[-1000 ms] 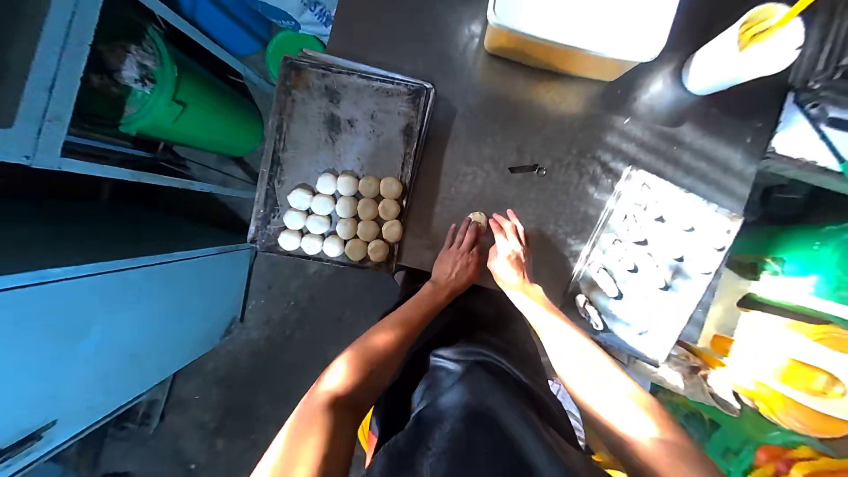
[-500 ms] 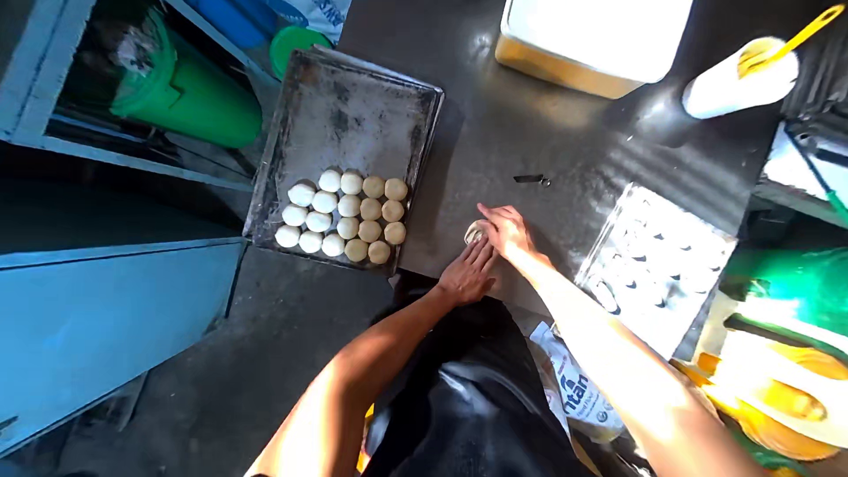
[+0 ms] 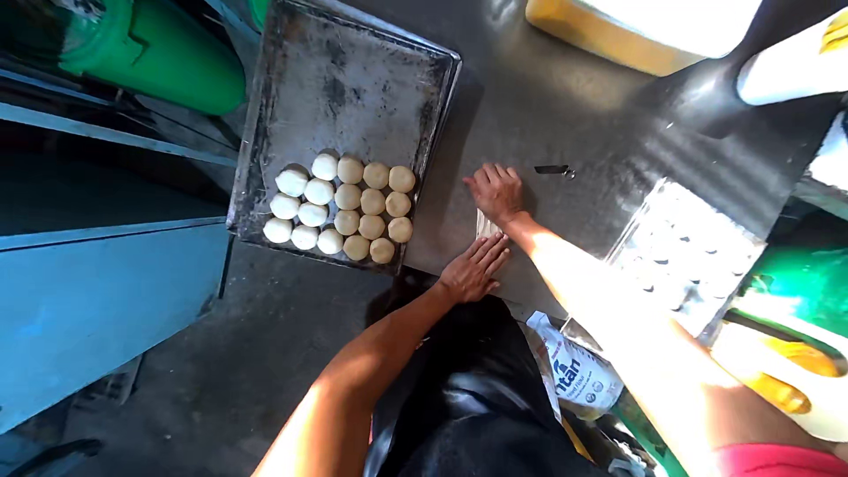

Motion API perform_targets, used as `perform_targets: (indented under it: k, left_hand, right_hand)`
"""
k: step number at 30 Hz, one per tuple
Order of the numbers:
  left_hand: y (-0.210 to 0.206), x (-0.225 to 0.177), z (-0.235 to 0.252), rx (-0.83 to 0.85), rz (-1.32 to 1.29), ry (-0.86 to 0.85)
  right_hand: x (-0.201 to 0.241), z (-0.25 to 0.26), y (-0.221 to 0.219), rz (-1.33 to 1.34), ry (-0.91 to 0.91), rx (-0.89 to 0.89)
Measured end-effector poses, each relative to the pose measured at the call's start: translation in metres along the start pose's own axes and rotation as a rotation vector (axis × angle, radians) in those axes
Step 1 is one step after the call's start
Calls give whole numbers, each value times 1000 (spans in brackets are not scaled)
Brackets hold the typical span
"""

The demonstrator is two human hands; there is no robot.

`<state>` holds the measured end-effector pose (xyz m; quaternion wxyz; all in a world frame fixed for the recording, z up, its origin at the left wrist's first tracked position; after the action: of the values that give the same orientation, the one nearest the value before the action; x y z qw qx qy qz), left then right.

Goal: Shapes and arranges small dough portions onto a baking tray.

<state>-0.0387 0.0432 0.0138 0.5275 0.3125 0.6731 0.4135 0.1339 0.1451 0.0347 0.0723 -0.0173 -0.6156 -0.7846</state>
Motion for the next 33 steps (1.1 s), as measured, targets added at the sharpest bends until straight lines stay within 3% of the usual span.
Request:
perform_targets:
  k: [4,8,12,21,23,26,29,31,33]
  left_hand:
    - [1,4,-1,-22,6,-10]
    - [0,7,2,-46,-24,-4]
    - [1,7,0,-51,-38,-11]
    - [8,6,-2,-111,-100,-64]
    - [19,3,-10,-260,-206,9]
    - [40,2,-16,-519,-392,380]
    - [41,5,-15,-472,-418,535]
    - [29,2,-17,-435,-399,462]
    - [25,-3,-21,-400,-428,408]
  right_hand:
    - [-22,28,2,-26,96,96]
    - [-22,44,-8,-65,-139,60]
    - [-43,63,-8,-53,-203,276]
    - [-66,106,-24,-61,-296,127]
    - [-44,70,-12,-18,-254,213]
    - [23,-59,33,102,-108,313]
    - [77,-196,63,207,-65,321]
    - [81,-216,82,252,-108,270]
    - [68,-199,88,245,-184,252]
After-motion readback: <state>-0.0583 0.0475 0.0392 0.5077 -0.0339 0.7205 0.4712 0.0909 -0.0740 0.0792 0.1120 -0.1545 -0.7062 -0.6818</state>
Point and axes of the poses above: each hand's wrist, its own z-axis towards the middle knuckle, its own y-axis out of the back of the hand, x = y × z, the point moved 1 cm from there along z, towards the middle knuckle, and after that the axes turned 3 degrees about y, right-handed, at the moved point
